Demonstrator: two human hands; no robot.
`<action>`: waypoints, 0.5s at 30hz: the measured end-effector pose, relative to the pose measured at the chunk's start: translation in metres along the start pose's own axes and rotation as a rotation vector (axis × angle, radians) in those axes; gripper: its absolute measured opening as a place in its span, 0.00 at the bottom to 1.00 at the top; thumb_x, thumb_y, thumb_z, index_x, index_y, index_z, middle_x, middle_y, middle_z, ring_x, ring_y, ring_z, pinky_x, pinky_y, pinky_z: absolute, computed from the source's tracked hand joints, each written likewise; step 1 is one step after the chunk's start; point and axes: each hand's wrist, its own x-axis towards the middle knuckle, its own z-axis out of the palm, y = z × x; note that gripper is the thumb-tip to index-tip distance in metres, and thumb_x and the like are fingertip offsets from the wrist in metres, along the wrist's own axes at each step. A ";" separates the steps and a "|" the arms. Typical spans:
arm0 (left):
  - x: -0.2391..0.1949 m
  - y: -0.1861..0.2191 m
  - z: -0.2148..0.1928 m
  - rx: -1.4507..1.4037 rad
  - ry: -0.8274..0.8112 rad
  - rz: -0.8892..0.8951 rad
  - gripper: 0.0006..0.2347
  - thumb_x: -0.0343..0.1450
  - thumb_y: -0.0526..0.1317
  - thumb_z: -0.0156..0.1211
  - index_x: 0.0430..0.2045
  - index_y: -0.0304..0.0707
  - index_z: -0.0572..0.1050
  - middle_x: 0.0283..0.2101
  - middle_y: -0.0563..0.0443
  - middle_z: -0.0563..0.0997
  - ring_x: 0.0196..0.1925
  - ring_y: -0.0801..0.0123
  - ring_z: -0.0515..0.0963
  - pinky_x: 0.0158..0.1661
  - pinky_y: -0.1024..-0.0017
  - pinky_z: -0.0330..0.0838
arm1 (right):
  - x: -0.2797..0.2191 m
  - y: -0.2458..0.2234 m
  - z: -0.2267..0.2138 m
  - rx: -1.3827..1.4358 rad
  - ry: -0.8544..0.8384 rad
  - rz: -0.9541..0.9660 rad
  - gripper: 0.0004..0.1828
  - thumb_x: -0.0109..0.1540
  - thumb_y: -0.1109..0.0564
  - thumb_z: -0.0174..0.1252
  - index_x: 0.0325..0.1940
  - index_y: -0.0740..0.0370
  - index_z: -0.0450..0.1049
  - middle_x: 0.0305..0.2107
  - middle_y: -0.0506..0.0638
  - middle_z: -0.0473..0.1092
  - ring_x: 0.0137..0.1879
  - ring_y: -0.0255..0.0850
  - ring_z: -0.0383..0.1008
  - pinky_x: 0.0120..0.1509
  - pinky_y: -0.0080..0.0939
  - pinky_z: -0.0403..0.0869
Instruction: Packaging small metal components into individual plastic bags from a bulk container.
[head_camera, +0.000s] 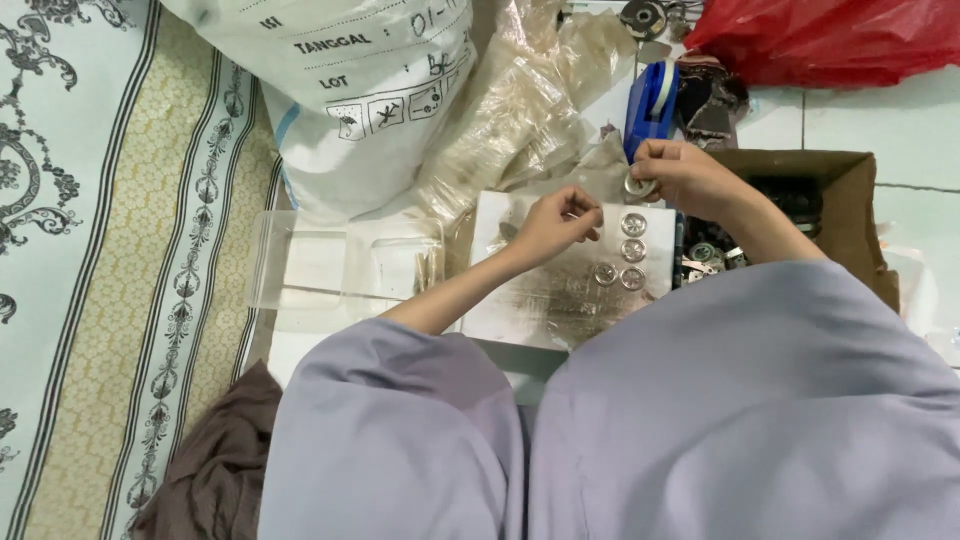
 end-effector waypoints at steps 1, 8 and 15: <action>0.001 0.000 0.000 0.000 -0.005 -0.001 0.07 0.72 0.38 0.63 0.39 0.34 0.76 0.33 0.43 0.83 0.34 0.66 0.86 0.36 0.74 0.81 | -0.007 -0.006 0.006 0.002 0.005 0.001 0.08 0.64 0.60 0.62 0.35 0.60 0.68 0.23 0.44 0.62 0.29 0.31 0.66 0.36 0.32 0.67; 0.003 -0.002 -0.003 -0.019 0.082 -0.037 0.08 0.71 0.38 0.63 0.37 0.31 0.75 0.34 0.39 0.82 0.33 0.63 0.87 0.35 0.71 0.82 | -0.024 -0.017 0.036 -0.574 -0.005 -0.120 0.11 0.60 0.58 0.70 0.37 0.65 0.75 0.21 0.53 0.75 0.26 0.39 0.76 0.36 0.37 0.73; -0.009 0.020 -0.010 -0.034 0.206 -0.020 0.06 0.67 0.35 0.62 0.31 0.30 0.75 0.30 0.39 0.80 0.26 0.63 0.86 0.30 0.73 0.82 | -0.038 -0.032 0.071 -0.772 0.102 -0.154 0.15 0.63 0.49 0.67 0.43 0.62 0.75 0.23 0.51 0.78 0.28 0.39 0.79 0.39 0.37 0.74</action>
